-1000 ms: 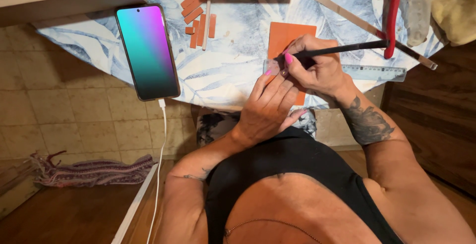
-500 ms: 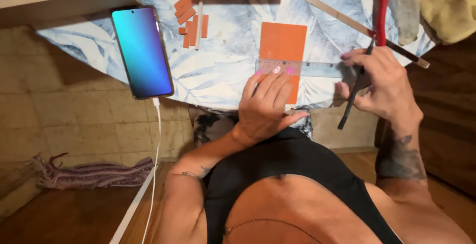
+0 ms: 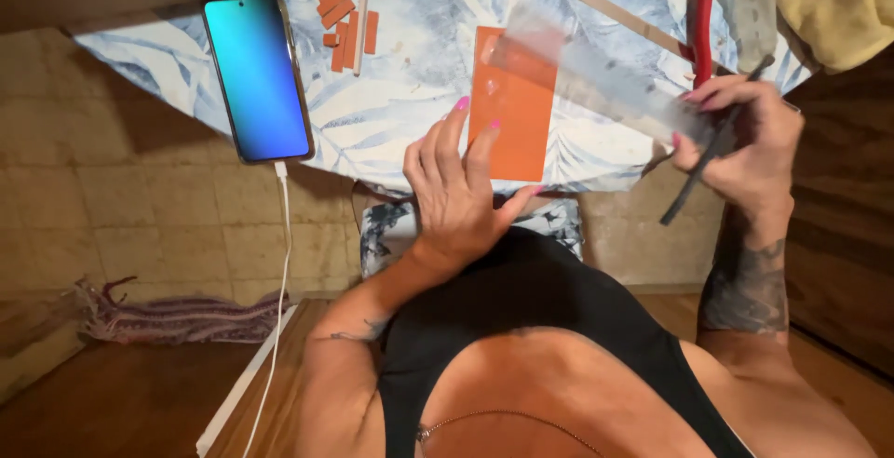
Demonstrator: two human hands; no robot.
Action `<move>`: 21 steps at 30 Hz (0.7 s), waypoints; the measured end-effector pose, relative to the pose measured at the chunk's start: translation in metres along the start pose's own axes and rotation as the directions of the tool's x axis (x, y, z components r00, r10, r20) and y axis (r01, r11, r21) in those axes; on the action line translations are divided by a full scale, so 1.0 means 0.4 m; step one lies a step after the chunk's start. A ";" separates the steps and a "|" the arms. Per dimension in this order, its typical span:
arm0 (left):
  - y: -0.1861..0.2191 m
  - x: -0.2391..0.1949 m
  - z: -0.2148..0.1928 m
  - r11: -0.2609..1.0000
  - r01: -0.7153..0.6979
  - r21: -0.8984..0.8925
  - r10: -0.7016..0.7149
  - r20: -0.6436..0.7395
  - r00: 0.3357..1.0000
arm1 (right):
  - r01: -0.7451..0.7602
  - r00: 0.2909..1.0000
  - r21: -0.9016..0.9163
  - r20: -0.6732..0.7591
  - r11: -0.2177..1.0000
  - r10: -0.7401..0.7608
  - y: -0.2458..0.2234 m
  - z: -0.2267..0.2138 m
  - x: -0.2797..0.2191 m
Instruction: Measuring and cutting small strips from an orange sheet using a ruler, pen, and pliers.
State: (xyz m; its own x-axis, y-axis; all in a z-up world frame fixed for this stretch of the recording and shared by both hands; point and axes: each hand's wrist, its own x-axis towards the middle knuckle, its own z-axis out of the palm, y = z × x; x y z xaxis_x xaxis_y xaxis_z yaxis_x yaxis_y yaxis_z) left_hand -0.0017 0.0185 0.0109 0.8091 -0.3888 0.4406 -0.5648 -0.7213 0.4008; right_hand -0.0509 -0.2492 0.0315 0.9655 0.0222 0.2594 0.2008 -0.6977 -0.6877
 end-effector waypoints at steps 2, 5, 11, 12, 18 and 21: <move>0.007 0.004 -0.003 1.000 0.019 -0.017 -0.017 0.087 0.996 | -0.038 0.998 0.052 -0.043 0.998 0.040 -0.011 -0.005 -0.007; 0.030 0.020 0.013 0.996 0.017 0.083 -0.033 0.194 0.981 | -0.075 0.985 0.124 -0.147 0.989 0.093 -0.012 -0.001 -0.016; 0.054 0.037 0.065 0.980 0.036 0.194 -0.063 0.133 0.989 | -0.039 0.963 0.198 -0.253 0.979 0.089 -0.015 0.003 -0.024; 0.052 0.035 0.069 0.995 0.025 0.097 -0.035 0.106 0.994 | -0.015 0.964 0.171 -0.258 0.985 0.059 -0.017 0.001 -0.024; -0.067 0.116 0.016 0.914 -0.179 -0.365 0.343 0.456 0.822 | 0.014 0.974 0.193 -0.225 0.981 0.030 -0.026 -0.001 -0.019; -0.112 0.159 -0.014 0.797 -0.179 -0.577 0.508 0.480 0.715 | 0.003 0.985 0.200 -0.168 0.980 0.032 -0.028 0.018 -0.007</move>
State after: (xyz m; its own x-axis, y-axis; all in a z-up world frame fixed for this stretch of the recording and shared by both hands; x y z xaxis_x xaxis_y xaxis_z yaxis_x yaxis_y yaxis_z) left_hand 0.0742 0.0292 0.0256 0.3696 -0.9196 0.1333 -0.6884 -0.1746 0.7040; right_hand -0.0545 -0.2361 0.0336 0.9298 -0.1204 0.3478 0.2324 -0.5405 -0.8086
